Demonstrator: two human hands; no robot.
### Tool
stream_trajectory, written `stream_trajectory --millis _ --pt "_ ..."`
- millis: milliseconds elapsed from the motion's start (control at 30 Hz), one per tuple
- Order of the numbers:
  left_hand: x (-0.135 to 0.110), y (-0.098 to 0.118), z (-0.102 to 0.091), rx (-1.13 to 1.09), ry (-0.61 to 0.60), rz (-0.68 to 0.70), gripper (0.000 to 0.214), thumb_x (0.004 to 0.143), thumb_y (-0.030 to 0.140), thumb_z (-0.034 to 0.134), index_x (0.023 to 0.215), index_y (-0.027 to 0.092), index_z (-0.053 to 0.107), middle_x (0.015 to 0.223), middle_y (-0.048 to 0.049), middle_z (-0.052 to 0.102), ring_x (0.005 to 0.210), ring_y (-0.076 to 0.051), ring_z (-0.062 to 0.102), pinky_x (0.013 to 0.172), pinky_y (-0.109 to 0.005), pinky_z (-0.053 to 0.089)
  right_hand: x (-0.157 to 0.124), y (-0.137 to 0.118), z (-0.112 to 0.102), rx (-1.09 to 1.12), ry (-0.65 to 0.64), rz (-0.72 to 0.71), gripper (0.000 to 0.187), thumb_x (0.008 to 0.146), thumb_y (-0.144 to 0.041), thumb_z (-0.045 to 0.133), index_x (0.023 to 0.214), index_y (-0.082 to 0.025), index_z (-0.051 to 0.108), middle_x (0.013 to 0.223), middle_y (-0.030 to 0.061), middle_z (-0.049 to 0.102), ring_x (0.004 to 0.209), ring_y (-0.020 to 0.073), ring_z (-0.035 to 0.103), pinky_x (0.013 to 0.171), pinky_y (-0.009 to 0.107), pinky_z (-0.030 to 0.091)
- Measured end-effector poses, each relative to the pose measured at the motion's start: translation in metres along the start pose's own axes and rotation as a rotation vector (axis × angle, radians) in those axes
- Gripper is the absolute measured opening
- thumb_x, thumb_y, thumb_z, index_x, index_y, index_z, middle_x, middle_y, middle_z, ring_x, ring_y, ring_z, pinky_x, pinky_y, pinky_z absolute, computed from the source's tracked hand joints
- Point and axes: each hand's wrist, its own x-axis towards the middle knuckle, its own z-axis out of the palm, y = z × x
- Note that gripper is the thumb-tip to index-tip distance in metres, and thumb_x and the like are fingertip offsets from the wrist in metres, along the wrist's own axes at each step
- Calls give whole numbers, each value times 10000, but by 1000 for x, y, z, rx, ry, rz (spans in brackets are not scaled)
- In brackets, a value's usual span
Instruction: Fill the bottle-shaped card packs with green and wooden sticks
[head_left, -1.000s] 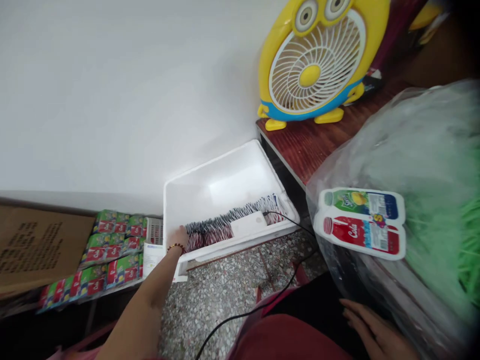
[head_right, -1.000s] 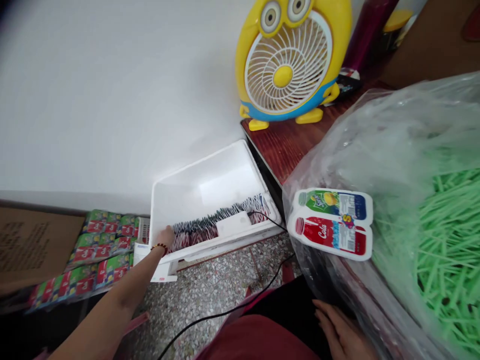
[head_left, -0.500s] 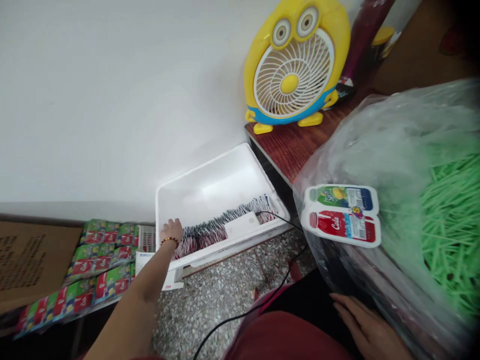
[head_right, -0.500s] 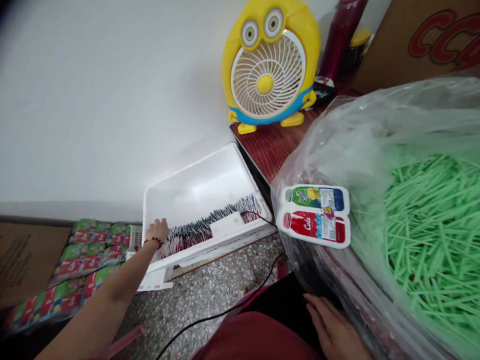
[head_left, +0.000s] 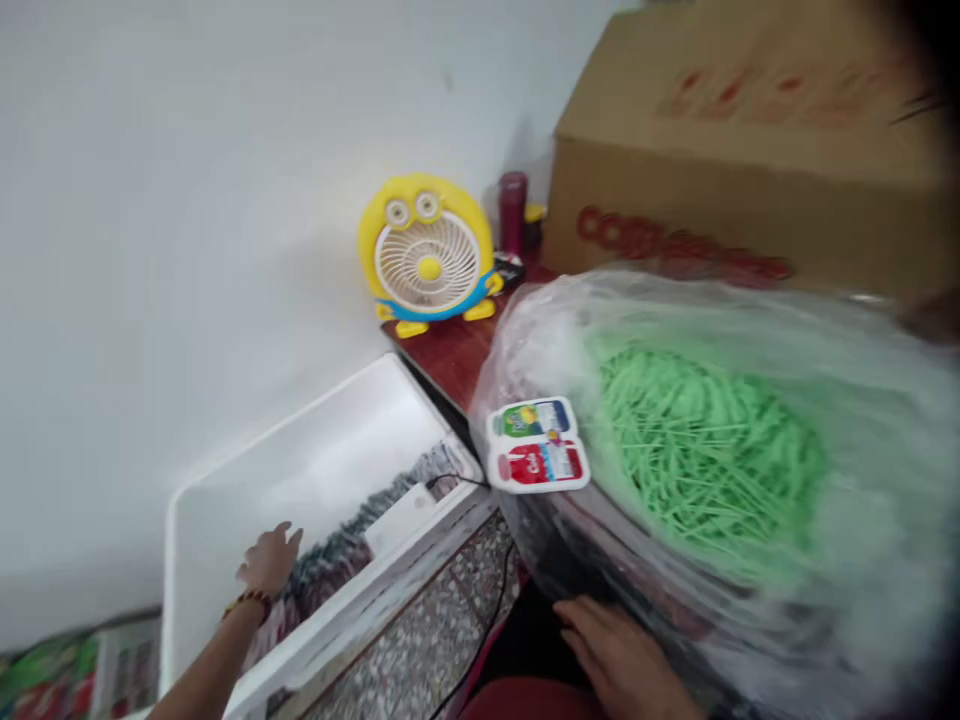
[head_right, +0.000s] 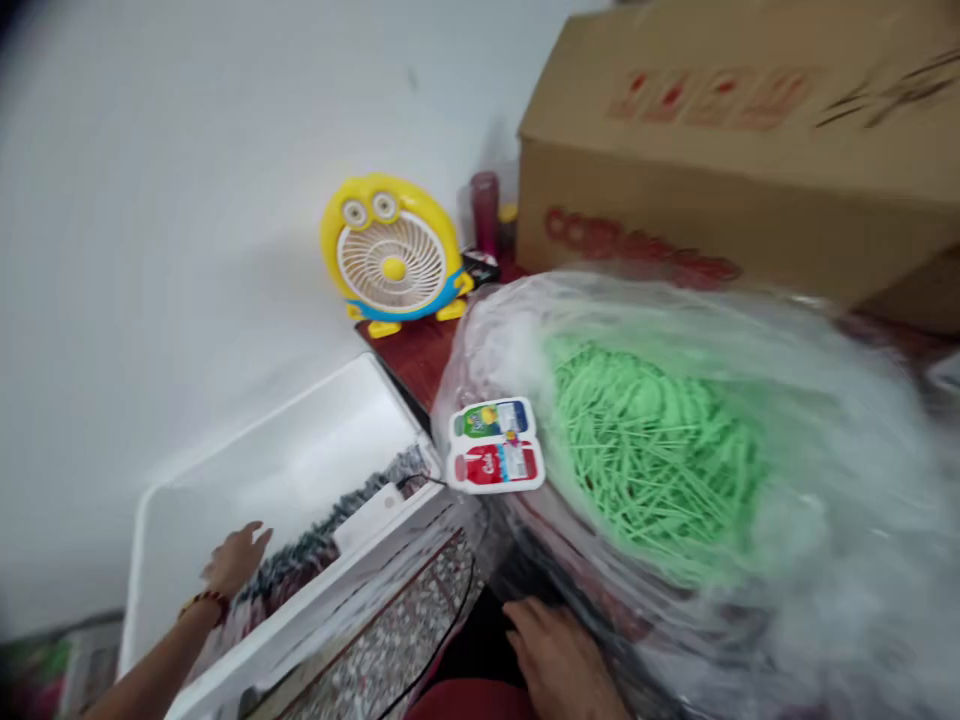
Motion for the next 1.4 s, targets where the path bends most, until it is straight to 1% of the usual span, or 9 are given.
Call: stream_trajectory --millis 100,200,367,467,567,767,967,1167,1400 --pt "-14 71 -34 -127 195 164 411 980 341 234 1308 227 454 1335 -98 532 1270 -271 439 992 -426 411 -5 -11 -12 21 15 12 320 818 -98 492 1066 -255 619 984 9 709 861 186 681 757 280 512" --pt "-64 162 -77 -521 429 625 303 943 328 343 1167 269 538 1235 -56 590 1276 -238 420 1048 -394 364 -13 -18 -35 81 41 21 317 772 -85 542 1032 -250 617 961 -4 704 838 171 674 737 247 490" --pt "-179 299 -143 -812 380 1353 224 947 314 398 949 264 616 906 -64 655 932 -241 575 882 -398 436 -39 -20 -87 273 199 92 250 872 -150 472 1065 -250 597 970 4 689 875 148 642 766 223 479" --pt "-223 362 -161 -738 448 1451 171 931 220 461 993 225 620 922 -67 665 909 -226 551 825 -386 406 -62 -9 -104 371 309 165 227 935 -224 413 1075 -235 591 993 28 684 904 146 636 789 223 481" --pt "-245 402 -171 -653 507 1407 102 891 205 536 895 203 638 899 -65 662 907 -239 528 809 -397 361 -83 5 -111 404 358 220 232 955 -286 402 1065 -234 599 1034 44 681 944 161 635 825 243 482" --pt "-240 397 -197 -782 604 1259 131 909 245 514 868 202 630 877 -41 654 909 -222 520 815 -369 335 -77 25 -146 306 514 244 243 952 -271 393 1040 -231 616 1004 48 673 940 173 632 817 258 481" --pt "-157 347 -189 -584 427 1119 157 880 225 503 866 184 654 886 -70 646 912 -249 542 834 -374 379 -8 65 -187 4 574 364 249 926 -232 407 961 -193 650 918 54 632 863 180 607 779 285 446" --pt "-112 335 -177 -566 353 1069 260 789 333 630 1029 233 639 1094 -83 610 1056 -323 497 871 -468 363 27 82 -178 -42 491 360 259 924 -217 397 919 -195 654 910 44 621 873 166 600 782 266 418" --pt "-100 347 -180 -678 241 1092 142 774 307 616 826 192 552 876 -24 633 849 -202 584 745 -305 422 22 99 -164 -16 463 350 271 927 -260 380 935 -199 644 934 51 618 879 183 602 802 291 429"
